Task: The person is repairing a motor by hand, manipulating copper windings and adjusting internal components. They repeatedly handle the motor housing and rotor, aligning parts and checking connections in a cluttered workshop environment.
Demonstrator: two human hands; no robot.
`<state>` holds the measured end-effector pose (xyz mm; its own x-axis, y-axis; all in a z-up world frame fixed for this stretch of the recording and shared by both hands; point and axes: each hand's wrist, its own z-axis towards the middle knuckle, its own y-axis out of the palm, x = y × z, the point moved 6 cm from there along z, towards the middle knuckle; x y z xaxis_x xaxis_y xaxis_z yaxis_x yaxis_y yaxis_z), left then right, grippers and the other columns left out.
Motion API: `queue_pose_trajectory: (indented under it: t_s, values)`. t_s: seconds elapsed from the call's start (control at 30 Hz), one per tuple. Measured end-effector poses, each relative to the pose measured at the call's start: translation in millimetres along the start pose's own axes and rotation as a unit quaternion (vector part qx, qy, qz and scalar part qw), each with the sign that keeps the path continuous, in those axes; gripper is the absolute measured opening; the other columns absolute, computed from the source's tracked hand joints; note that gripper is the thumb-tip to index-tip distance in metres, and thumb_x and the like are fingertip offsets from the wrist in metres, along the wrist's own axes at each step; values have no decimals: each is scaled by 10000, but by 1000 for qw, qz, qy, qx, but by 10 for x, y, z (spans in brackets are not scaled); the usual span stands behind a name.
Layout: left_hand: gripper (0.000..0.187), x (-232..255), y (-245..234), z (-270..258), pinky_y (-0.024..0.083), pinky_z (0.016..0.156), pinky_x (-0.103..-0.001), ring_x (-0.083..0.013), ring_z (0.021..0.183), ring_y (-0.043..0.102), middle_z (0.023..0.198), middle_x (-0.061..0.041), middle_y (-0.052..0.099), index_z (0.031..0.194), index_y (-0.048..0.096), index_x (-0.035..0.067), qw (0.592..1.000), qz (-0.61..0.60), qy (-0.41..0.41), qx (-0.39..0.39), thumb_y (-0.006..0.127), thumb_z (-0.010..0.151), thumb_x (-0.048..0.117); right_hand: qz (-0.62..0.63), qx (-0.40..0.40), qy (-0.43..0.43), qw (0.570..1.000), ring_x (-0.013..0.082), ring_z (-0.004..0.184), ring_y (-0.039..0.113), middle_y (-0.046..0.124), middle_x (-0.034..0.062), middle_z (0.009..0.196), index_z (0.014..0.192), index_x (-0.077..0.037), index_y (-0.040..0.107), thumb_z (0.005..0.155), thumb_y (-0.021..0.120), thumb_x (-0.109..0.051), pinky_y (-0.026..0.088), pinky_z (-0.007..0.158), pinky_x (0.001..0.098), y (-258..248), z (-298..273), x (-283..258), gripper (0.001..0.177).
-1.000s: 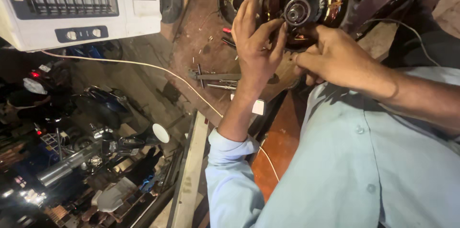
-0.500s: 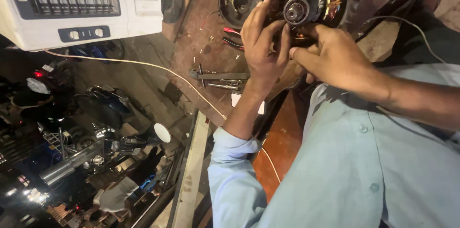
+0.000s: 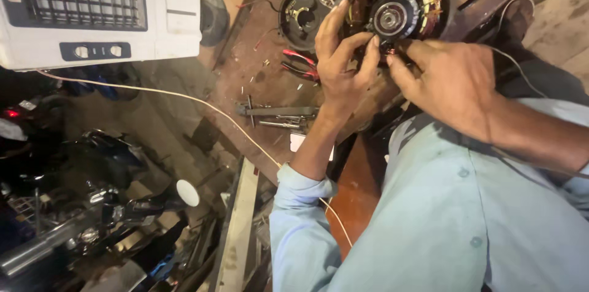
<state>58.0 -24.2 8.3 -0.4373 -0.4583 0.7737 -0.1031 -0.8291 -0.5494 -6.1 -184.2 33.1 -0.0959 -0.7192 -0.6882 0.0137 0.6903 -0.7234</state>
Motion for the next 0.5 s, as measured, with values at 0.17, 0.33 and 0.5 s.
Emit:
queue_pose_trajectory:
  t_s: [0.17, 0.33, 0.5]
  values:
    - [163, -74, -40, 93, 333, 1219, -422, -343, 1478, 451, 1534, -148, 507, 982, 752, 73, 999, 0, 43, -32, 833, 842, 98, 64, -80, 149, 984, 374, 585, 667, 683, 174, 644, 1074, -72, 767, 957, 667, -364, 523, 573, 491, 106, 83, -17, 330]
    - [149, -215, -4, 186, 351, 1229, -429, -327, 1435, 479, 1503, -142, 557, 956, 744, 75, 997, -33, 52, -48, 823, 831, 97, 222, -80, 243, 941, 218, 530, 682, 700, 95, 651, 971, -26, 751, 953, 669, -302, 533, 505, 375, 381, 15, 216, 289]
    - [147, -227, 11, 209, 364, 1236, -438, -353, 1445, 507, 1471, -159, 586, 945, 729, 61, 996, -46, 57, -41, 811, 828, 97, 338, -87, 316, 882, 123, 591, 657, 719, 76, 739, 1065, 1, 729, 954, 678, -200, 542, 525, 294, 439, 1, 116, 236]
